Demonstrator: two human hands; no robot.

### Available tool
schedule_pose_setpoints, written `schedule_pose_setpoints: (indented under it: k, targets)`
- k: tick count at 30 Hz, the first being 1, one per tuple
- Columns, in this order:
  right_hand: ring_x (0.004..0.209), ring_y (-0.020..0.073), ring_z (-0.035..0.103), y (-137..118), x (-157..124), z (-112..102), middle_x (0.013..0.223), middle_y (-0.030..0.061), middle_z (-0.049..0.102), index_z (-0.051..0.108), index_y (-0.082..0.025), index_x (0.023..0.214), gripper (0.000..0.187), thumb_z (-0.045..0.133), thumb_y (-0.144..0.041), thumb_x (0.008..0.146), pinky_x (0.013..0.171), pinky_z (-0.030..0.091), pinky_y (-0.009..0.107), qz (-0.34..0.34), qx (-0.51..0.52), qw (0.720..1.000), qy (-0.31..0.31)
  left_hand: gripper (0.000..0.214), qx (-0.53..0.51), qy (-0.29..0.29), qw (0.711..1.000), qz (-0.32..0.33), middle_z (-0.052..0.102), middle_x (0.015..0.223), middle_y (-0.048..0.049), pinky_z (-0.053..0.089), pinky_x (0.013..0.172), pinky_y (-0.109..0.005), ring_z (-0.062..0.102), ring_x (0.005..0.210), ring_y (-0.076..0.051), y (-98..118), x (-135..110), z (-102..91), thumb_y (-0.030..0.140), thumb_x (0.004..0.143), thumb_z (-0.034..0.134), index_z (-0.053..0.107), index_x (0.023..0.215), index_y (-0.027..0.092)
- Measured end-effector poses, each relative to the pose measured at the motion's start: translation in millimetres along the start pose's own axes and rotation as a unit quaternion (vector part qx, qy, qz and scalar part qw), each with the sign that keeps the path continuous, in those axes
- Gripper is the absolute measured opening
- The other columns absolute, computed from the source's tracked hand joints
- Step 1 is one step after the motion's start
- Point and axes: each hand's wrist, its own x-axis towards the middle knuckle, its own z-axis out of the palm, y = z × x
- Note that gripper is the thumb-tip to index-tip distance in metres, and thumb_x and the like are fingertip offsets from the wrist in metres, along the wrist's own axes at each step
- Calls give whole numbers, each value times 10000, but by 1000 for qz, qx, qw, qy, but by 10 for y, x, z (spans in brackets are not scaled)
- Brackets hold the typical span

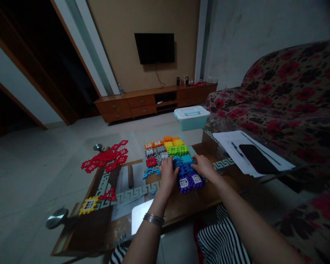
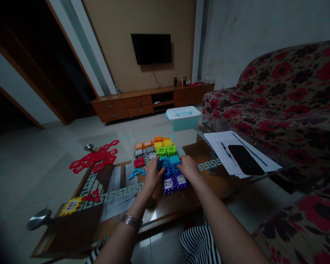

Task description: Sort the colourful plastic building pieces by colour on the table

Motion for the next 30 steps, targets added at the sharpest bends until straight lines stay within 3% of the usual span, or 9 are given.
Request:
schedule_pose_setpoints:
  k: [4, 8, 13, 23, 28, 30]
  targets:
    - [1031, 221, 637, 19, 25, 6, 1123, 117, 696, 661, -165, 1159, 337, 624, -217, 828, 836, 429, 266, -6, 9, 1000, -2, 511, -61, 36, 997, 36, 606, 1233, -106, 421, 1012, -438, 545, 1178, -259, -79, -16, -23, 180, 772, 659, 518, 1262, 214]
    - [1020, 207, 643, 48, 63, 25, 1129, 100, 706, 678, -172, 1137, 337, 629, -151, 804, 848, 426, 256, -16, 25, 1000, -9, 506, -99, -1, 993, 62, 632, 1197, -84, 453, 987, -416, 583, 1132, -239, -145, -74, -84, 166, 752, 687, 539, 1232, 225]
    - [1094, 216, 628, 61, 85, 52, 1180, 113, 694, 678, -167, 1156, 364, 624, -119, 799, 901, 429, 260, -21, 35, 999, -4, 409, -69, -47, 993, 86, 650, 1165, -79, 442, 998, -417, 578, 1130, -245, -123, -139, -133, 137, 732, 711, 602, 1118, 219]
    - [1005, 204, 659, 111, 93, 160, 1106, 81, 720, 702, -196, 1105, 318, 627, -171, 797, 867, 458, 266, -45, 19, 998, 26, 377, -14, -87, 994, 63, 628, 1209, -59, 371, 1015, -414, 514, 1186, -244, 4, -242, -185, 146, 778, 680, 600, 1132, 245]
    - [874, 212, 682, 264, 169, 293, 981, 96, 734, 706, -180, 1082, 295, 610, -239, 809, 746, 494, 280, -65, 24, 997, 19, 332, -4, -92, 995, 48, 613, 1215, -68, 357, 1003, -416, 492, 1177, -249, 16, -331, -223, 204, 828, 660, 603, 1155, 220]
    - [845, 218, 681, 291, 173, 297, 953, 108, 726, 705, -173, 1069, 286, 582, -265, 828, 728, 500, 294, -81, 18, 995, 50, 310, 1, -83, 996, 45, 606, 1218, -68, 361, 991, -421, 484, 1172, -249, -9, -374, -263, 215, 848, 635, 603, 1156, 223]
